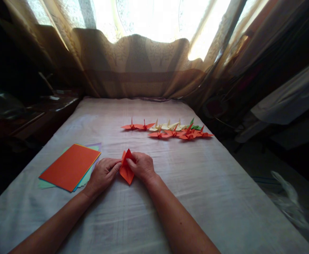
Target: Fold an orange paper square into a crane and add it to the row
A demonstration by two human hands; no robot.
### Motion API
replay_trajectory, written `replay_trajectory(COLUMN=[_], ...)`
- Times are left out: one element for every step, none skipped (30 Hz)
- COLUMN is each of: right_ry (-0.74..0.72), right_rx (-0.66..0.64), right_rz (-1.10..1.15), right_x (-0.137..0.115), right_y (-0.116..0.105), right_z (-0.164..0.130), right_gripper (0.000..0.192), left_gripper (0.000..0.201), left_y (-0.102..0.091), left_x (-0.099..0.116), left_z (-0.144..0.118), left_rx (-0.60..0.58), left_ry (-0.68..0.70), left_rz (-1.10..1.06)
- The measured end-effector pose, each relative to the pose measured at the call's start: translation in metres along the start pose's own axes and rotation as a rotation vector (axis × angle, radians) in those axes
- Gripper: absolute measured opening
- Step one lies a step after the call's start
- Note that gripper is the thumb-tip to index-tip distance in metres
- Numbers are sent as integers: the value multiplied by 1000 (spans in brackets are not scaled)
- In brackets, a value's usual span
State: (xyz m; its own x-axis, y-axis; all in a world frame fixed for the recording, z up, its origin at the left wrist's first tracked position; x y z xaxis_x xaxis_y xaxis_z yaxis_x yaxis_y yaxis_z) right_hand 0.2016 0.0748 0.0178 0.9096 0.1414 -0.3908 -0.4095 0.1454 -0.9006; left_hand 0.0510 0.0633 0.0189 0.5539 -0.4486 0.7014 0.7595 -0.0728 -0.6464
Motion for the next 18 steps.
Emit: replay_trajectory(right_ry=[1, 4, 10, 19, 26, 29, 29, 27, 26, 25, 27, 29, 30, 27, 19, 9, 1, -4], right_rx=[3, 2, -4, -12, -21, -29, -34, -37, -37, -36, -36, -38, -38, -39, -43, -53, -67, -82], right_rz=[32, 66, 102, 139, 176, 208, 235, 257, 275, 290, 303, 317, 338, 372, 423, 491, 568, 642], right_x=[1, 1, 3, 4, 5, 6, 6, 7, 7, 8, 9, 9, 10, 10, 10, 10, 9, 8], right_y=[0, 1, 2, 3, 4, 5, 6, 6, 7, 7, 8, 8, 9, 9, 9, 9, 9, 10], right_z=[0, 1, 1, 1, 2, 2, 2, 2, 2, 2, 2, 2, 2, 2, 3, 4, 5, 6], right_gripper=[20, 20, 20, 20, 21, 21, 21, 21, 20, 20, 20, 20, 20, 20, 19, 18, 17, 19], left_gripper=[29, 28, 26, 25, 23, 21, 20, 18, 16, 14, 13, 12, 12, 11, 11, 12, 12, 13], left_y=[1, 1, 2, 2, 2, 2, 2, 2, 2, 2, 1, 1, 1, 1, 1, 1, 2, 2], left_x=[1, 1, 1, 1, 2, 2, 2, 2, 2, 2, 1, 1, 1, 2, 2, 2, 2, 2], left_z=[0, 0, 0, 0, 0, 0, 1, 1, 2, 3, 4, 5, 6, 7, 8, 9, 10, 10], left_rx=[-5, -8, -11, -13, -12, -10, -9, -8, -7, -6, -5, -4, -1, 2, 6, 8, 9, 9], left_ry=[-2, -6, -10, -13, -17, -23, -32, -44, -60, -78, -94, -108, -120, -129, -137, -142, -144, -146], left_rz=[11, 25, 37, 46, 52, 52, 48, 41, 33, 27, 24, 23, 27, 34, 44, 56, 68, 78])
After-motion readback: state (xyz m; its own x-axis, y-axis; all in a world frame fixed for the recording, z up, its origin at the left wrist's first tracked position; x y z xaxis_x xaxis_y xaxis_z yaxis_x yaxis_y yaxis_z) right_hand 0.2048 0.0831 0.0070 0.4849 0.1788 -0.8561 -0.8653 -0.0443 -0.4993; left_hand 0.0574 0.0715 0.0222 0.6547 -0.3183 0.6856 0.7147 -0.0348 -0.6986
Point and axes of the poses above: each hand's wrist, its own z-axis towards the middle knuckle, its own y-axis out of the palm, x = y × z, the point moved 8 cm from there along z, towards the middle knuckle, and after that the axes turned 12 degrees about -z, right-handed, at the moved point
